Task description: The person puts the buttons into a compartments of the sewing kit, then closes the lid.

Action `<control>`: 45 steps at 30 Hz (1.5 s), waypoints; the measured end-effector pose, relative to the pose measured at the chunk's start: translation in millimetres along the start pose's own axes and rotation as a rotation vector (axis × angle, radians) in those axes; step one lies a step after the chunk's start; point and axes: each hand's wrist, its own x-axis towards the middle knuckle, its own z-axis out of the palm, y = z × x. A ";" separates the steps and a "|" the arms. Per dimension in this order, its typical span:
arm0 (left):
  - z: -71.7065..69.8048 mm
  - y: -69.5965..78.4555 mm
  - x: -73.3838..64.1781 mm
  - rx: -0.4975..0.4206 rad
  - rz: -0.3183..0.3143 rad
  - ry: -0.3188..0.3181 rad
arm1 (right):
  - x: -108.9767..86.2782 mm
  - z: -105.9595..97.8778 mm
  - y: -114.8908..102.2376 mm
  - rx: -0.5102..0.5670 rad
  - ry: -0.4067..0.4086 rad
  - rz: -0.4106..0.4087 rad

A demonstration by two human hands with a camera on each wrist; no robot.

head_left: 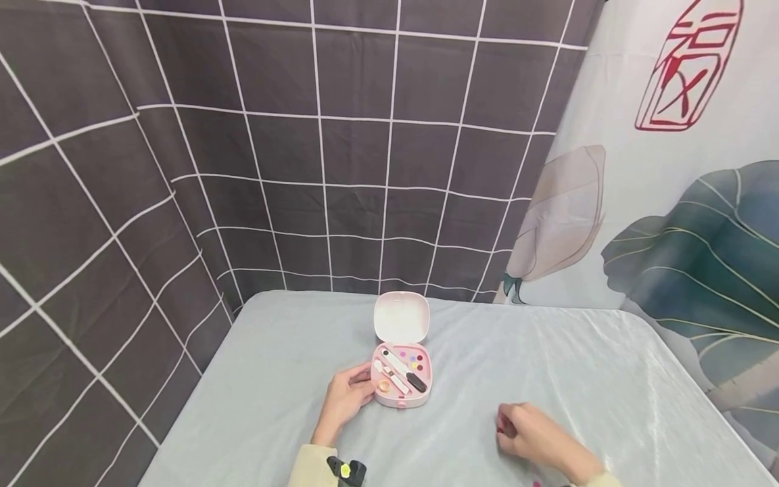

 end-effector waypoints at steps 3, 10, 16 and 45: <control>-0.3 0.1 0.6 -0.001 0.005 0.005 | 21.0 -1.8 -5.9 -0.029 0.030 -0.026; 0.0 0.8 -1.4 0.008 0.008 0.008 | 64.1 -5.4 -17.9 -0.061 0.087 -0.104; -0.5 2.5 -3.1 0.003 0.015 0.005 | 95.5 -7.7 -30.9 -0.074 0.038 -0.101; -0.7 4.0 -3.0 0.011 0.017 0.011 | 180.5 0.5 -55.3 -0.019 -0.026 -0.118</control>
